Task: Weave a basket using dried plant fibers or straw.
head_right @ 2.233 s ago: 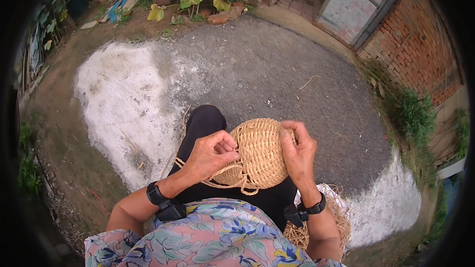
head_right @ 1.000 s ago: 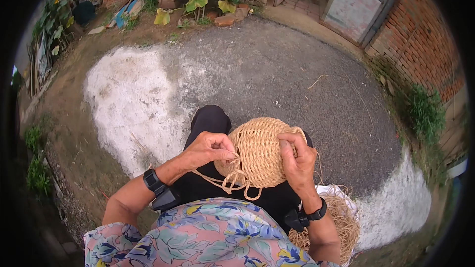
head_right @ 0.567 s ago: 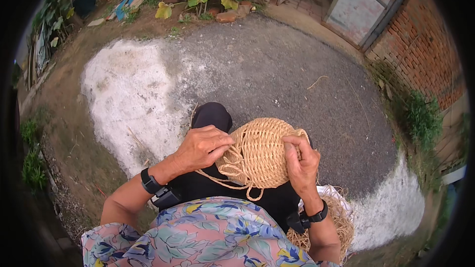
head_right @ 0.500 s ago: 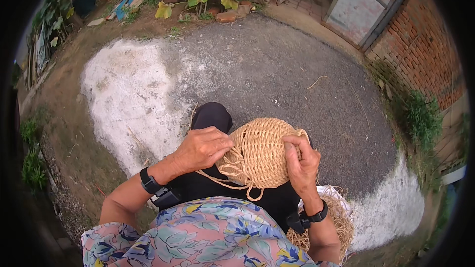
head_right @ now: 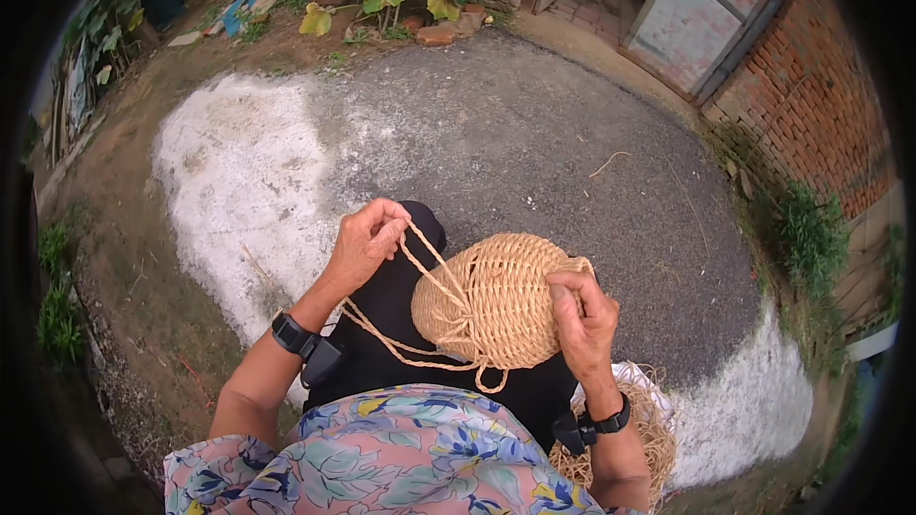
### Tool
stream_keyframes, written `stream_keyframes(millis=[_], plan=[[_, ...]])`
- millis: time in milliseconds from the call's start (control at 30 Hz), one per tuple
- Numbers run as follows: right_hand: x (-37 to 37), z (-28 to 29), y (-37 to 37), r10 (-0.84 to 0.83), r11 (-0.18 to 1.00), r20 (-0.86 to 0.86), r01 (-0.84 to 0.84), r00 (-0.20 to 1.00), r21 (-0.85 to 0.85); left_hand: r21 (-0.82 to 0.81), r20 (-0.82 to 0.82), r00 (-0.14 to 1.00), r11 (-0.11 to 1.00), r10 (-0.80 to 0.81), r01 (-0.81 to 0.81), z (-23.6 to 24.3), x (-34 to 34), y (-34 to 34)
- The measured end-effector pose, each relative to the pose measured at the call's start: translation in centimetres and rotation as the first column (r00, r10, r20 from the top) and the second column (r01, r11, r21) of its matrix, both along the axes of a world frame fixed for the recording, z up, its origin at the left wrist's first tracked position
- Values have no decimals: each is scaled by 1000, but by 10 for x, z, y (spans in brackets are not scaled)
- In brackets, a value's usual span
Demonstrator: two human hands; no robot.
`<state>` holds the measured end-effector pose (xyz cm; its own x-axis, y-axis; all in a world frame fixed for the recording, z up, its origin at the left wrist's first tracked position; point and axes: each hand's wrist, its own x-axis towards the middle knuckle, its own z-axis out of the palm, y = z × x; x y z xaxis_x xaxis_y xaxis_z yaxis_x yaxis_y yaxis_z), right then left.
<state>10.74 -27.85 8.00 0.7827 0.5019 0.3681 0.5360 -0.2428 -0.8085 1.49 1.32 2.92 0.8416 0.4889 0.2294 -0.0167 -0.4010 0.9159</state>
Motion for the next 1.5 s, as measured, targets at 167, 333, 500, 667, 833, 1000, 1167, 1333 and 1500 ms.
stream_keyframes(millis=[167, 333, 500, 667, 833, 1000, 1167, 1333, 1500], plan=[[1, -1, -1, 12, 1000, 12, -12, 1000, 13, -253, -61, 870, 850, -490, 461, 27, 8, -16], [0, 1, 1, 10, 1000, 15, -11, 1000, 4, -301, -44, 841, 810, -539, 503, 21, 18, -38], [-2, 3, 0, 10, 1000, 19, -11, 1000, 6, -353, -134, 863, 837, -488, 418, 28, 20, -41], [-3, 1, 0, 2, 1000, 30, -2, 1000, -5, 160, -225, 920, 920, -319, 358, 32, 24, -54], [1, 2, 5, 21, 1000, 101, -22, 995, 2, 450, 7, 972, 869, -234, 205, 13, 26, -64], [50, 12, 8, 192, 977, -127, -177, 973, 120, -89, -224, 862, 890, -454, 446, 40, 10, -59], [64, -2, 34, 256, 966, -116, -257, 960, 6, -573, -151, 779, 696, -609, 433, 30, 0, -46], [68, -14, 41, 257, 966, -308, -251, 916, 62, 137, -305, 949, 982, -80, 127, 9, -18, 7], [77, -15, 57, 293, 952, -240, -306, 925, -19, 448, -187, 982, 893, 40, 49, -4, -24, -4]])
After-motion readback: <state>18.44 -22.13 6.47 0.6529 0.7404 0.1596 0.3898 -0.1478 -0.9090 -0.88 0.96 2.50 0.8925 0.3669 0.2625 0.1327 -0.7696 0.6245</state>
